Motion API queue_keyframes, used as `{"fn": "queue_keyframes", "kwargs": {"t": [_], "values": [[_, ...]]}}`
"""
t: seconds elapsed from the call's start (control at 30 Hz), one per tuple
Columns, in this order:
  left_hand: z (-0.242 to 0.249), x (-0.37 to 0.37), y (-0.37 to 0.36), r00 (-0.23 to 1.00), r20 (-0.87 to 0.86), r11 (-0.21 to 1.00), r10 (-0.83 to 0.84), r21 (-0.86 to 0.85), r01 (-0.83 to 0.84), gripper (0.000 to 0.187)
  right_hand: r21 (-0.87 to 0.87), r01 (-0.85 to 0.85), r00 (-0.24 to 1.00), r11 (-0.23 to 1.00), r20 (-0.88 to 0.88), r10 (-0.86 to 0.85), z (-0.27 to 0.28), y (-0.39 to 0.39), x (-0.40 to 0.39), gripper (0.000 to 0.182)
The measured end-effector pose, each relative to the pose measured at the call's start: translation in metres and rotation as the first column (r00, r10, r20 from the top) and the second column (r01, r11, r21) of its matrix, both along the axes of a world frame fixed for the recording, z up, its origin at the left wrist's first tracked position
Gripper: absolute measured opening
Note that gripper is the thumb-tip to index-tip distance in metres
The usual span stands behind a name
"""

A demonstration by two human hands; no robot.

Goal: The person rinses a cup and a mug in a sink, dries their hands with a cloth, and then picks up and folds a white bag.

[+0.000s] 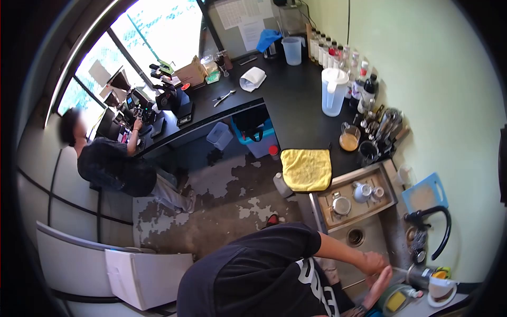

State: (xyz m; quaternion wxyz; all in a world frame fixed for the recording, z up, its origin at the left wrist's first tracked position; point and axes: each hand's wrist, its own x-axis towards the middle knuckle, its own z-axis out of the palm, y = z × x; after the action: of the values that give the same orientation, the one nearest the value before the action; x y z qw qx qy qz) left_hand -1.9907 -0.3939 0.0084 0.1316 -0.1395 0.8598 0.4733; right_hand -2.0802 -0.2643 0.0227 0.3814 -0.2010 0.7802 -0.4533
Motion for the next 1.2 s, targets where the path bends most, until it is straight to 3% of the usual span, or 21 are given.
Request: {"fn": "queue_keyframes", "kwargs": {"t": [0.03, 0.07, 0.1, 0.17, 0.2, 0.27, 0.33, 0.37, 0.4, 0.43, 0.5, 0.6, 0.7, 0.77, 0.83, 0.9, 0.97, 1.03, 1.07, 1.17, 1.2], "values": [[-0.057, -0.008, 0.011, 0.985, -0.118, 0.971, 0.128, -0.189, -0.149, 0.054, 0.03, 0.151, 0.981, 0.988, 0.12, -0.153, -0.002, 0.0, 0.002, 0.077], [-0.106, -0.01, 0.038, 0.941, -0.252, 0.891, 0.226, -0.337, -0.304, 0.054, 0.1, -0.087, 0.978, 0.991, -0.178, 0.104, -0.084, 0.025, -0.032, 0.074], [-0.047, 0.041, 0.035, 0.928, -0.372, 0.616, 0.015, -0.728, -0.302, 0.058, 0.217, -0.232, 0.824, 0.948, -0.475, 0.31, -0.168, 0.052, -0.067, 0.07], [-0.081, 0.034, 0.046, 0.738, -0.675, 0.693, 0.007, -0.528, -0.49, 0.057, 0.049, -0.391, 0.834, 0.919, -0.405, 0.376, -0.149, 0.051, -0.044, 0.062], [-0.07, 0.04, 0.053, 0.746, -0.666, 0.698, 0.007, -0.531, -0.48, 0.057, -0.039, -0.46, 0.834, 0.887, -0.362, 0.417, -0.133, 0.048, -0.028, 0.058], [-0.036, 0.043, 0.065, 0.767, -0.62, 0.953, 0.163, -0.103, -0.286, 0.045, 0.063, -0.462, 0.782, 0.885, -0.441, 0.44, -0.148, 0.053, -0.015, 0.056], [-0.07, 0.025, 0.072, 0.729, -0.625, 0.904, -0.279, -0.427, -0.02, 0.04, 0.129, -0.427, 0.751, 0.895, -0.5, 0.431, -0.158, 0.052, -0.008, 0.054], [-0.028, 0.042, 0.055, 0.664, -0.612, 0.783, -0.431, -0.619, -0.061, 0.038, 0.13, -0.407, 0.746, 0.904, -0.523, 0.411, -0.16, 0.049, -0.01, 0.053], [-0.026, 0.036, 0.049, 0.664, -0.64, 0.891, -0.387, -0.445, 0.091, 0.038, 0.126, -0.388, 0.74, 0.913, -0.547, 0.39, -0.159, 0.045, -0.014, 0.052], [0.002, 0.049, 0.036, 0.655, -0.638, 0.875, -0.406, -0.477, 0.079, 0.038, 0.115, -0.371, 0.735, 0.922, -0.571, 0.367, -0.155, 0.043, -0.02, 0.051], [0.076, 0.091, 0.015, 0.692, -0.719, 0.996, 0.065, 0.085, -0.005, 0.035, 0.079, -0.338, 0.715, 0.938, -0.626, 0.31, -0.144, 0.027, -0.032, 0.049], [0.092, 0.121, -0.019, 0.581, -0.812, 0.988, 0.052, -0.041, -0.147, 0.033, -0.032, -0.246, 0.695, 0.969, -0.702, 0.154, -0.115, -0.002, -0.04, 0.046], [0.114, 0.158, -0.045, 0.619, -0.782, 0.958, -0.066, -0.223, -0.179, 0.035, 0.02, 0.002, 0.829, 1.0, -0.559, 0.01, 0.037, -0.033, 0.03, 0.051], [0.115, 0.182, -0.073, 0.394, -0.919, 0.832, -0.03, -0.241, -0.499, 0.033, -0.145, -0.069, 0.766, 0.987, -0.642, -0.041, 0.043, -0.036, 0.032, 0.049], [0.085, 0.216, -0.119, 0.344, -0.871, 0.653, 0.351, -0.036, -0.757, 0.033, -0.363, -0.048, 0.823, 0.93, -0.542, -0.169, 0.078, -0.044, 0.058, 0.045], [0.026, 0.258, -0.169, 0.18, -0.774, 0.326, 0.607, 0.036, -0.945, 0.047, -0.388, -0.074, 0.797, 0.919, -0.577, -0.179, 0.08, -0.056, 0.074, 0.042], [-0.022, 0.299, -0.182, 0.332, -0.435, -0.019, 0.837, -0.629, -0.777, 0.063, -0.609, -0.086, 0.904, 0.789, -0.38, -0.195, 0.063, -0.069, 0.089, 0.039], [-0.082, 0.344, -0.179, 0.468, -0.288, 0.193, 0.835, -0.645, -0.74, 0.071, -0.489, -0.157, 0.94, 0.858, -0.34, -0.021, 0.07, -0.079, 0.119, 0.057], [-0.083, 0.363, -0.175, 0.558, -0.364, 0.229, 0.746, -0.647, -0.727, 0.063, -0.539, -0.189, 0.949, 0.821, -0.316, 0.01, 0.072, -0.091, 0.142, 0.046], [-0.107, 0.383, -0.189, 0.567, -0.486, 0.267, 0.665, -0.553, -0.789, 0.052, -0.62, -0.298, 0.949, 0.726, -0.272, 0.158, 0.059, -0.12, 0.207, 0.03], [-0.115, 0.387, -0.194, 0.561, -0.511, 0.281, 0.651, -0.525, -0.803, 0.046, -0.633, -0.22, 0.969, 0.743, -0.056, 0.24, 0.062, -0.126, 0.242, 0.029]]}}
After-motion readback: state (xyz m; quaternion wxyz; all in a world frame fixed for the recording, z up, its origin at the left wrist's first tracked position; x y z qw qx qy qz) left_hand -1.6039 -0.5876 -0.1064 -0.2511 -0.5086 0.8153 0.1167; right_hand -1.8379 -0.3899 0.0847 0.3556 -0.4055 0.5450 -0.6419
